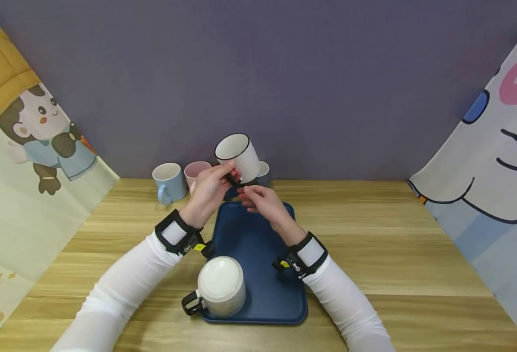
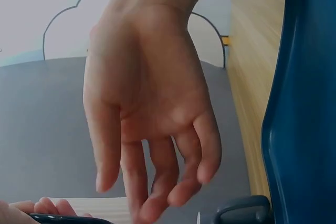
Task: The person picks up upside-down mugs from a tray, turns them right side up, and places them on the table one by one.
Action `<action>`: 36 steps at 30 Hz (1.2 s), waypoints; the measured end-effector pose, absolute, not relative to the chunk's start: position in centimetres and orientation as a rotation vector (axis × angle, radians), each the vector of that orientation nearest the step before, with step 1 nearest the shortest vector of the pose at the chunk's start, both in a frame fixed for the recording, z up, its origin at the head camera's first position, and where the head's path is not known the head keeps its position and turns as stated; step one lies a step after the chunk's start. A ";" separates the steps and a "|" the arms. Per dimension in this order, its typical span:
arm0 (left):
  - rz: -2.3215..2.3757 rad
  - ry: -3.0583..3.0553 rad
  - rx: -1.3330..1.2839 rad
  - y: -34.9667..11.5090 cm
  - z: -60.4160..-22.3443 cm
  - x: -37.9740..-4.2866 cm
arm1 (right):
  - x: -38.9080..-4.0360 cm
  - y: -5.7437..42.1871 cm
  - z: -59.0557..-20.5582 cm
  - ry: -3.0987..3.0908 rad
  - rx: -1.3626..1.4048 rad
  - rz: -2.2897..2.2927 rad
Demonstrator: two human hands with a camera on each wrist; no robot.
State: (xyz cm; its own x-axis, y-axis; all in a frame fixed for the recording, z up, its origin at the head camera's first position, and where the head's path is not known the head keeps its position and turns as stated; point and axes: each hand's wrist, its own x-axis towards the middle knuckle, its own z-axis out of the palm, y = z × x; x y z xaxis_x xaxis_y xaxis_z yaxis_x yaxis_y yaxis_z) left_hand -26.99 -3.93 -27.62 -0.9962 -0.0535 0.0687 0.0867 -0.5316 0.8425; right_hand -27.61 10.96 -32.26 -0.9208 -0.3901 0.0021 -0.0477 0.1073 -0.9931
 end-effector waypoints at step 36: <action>-2.699 -1.694 -0.005 2.9 -27.3 -30.3 | -25.4 21.2 -35.2 3.478 -0.567 -1.188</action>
State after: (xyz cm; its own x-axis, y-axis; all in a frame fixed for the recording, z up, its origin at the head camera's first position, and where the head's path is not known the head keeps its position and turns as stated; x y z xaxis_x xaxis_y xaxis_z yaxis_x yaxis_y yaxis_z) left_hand -30.34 2.90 -27.30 -0.9990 0.0394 -0.0214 -0.0364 -0.4342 0.9001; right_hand -25.41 21.17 -35.22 -0.7951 -0.0879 0.6001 -0.4366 0.7697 -0.4658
